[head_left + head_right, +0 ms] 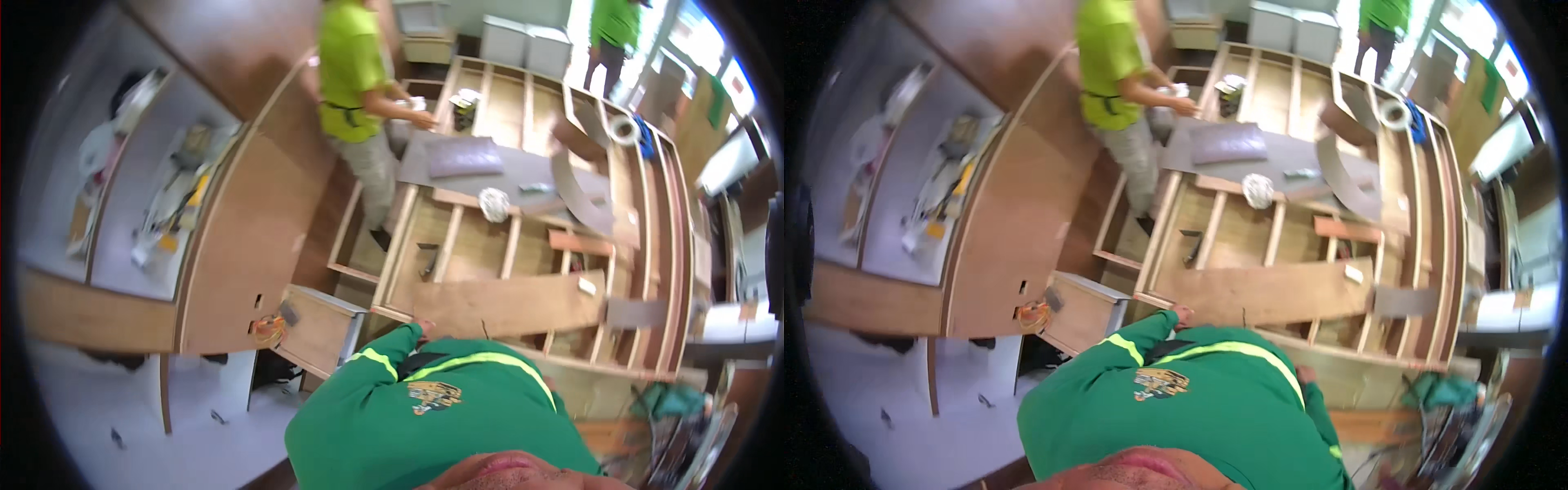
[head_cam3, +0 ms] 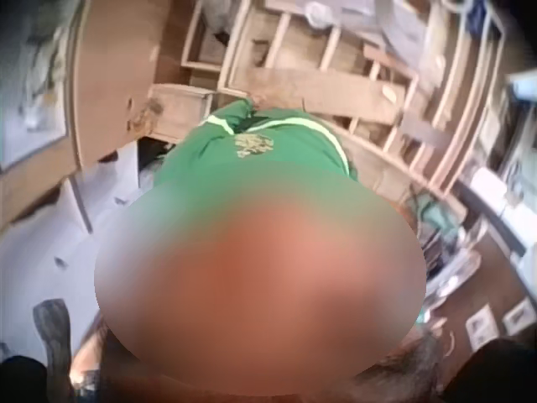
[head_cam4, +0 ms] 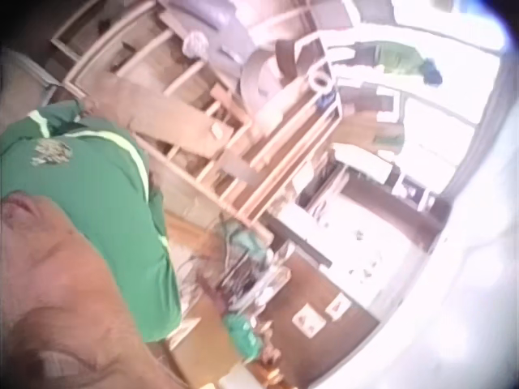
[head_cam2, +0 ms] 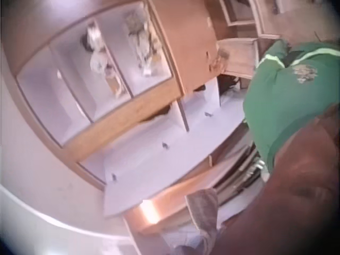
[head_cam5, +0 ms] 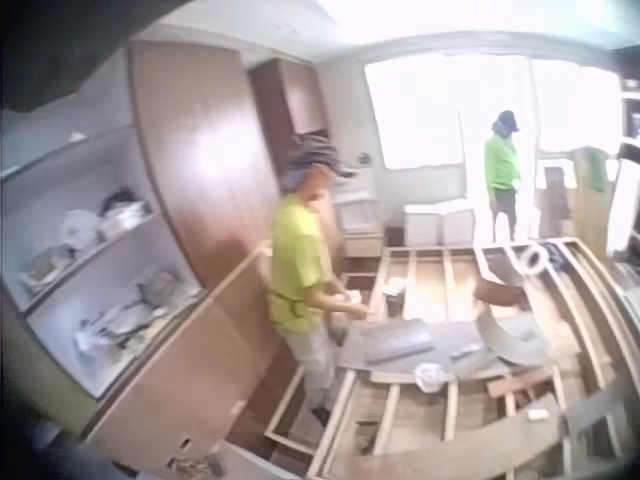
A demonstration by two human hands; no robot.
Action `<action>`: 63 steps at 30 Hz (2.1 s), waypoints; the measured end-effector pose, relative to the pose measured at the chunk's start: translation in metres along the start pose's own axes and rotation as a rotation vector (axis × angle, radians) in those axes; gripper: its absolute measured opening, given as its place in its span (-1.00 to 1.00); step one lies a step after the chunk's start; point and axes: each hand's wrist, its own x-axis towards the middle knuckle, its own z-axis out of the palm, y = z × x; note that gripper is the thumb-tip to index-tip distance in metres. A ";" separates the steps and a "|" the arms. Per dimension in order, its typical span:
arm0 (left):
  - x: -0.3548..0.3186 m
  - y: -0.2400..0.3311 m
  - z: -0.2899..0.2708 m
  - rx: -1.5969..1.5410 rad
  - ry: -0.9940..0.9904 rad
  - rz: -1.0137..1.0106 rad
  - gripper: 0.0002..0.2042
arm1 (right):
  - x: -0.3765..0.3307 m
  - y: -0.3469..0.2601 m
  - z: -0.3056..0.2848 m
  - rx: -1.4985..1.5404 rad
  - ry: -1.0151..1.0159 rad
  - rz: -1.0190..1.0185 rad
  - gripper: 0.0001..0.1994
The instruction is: The person positions curved wooden panels onto a frame and uses a wooden block to press a panel into place before applying adhesive to other pieces.
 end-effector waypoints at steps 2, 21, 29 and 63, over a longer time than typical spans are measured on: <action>0.001 0.014 0.009 0.040 0.038 -0.167 -0.69 | 0.010 -0.010 -0.007 0.206 0.006 0.109 -0.64; -0.059 0.034 0.027 0.419 0.064 -0.069 -0.61 | 0.044 -0.071 -0.065 0.534 -0.030 0.269 -0.70; -0.061 0.002 0.038 0.382 0.078 0.048 -0.62 | 0.037 -0.065 -0.070 0.518 -0.037 0.277 -0.72; 0.008 0.052 0.035 0.204 0.417 0.163 -0.16 | -0.066 -0.067 -0.061 0.680 0.216 0.389 -0.73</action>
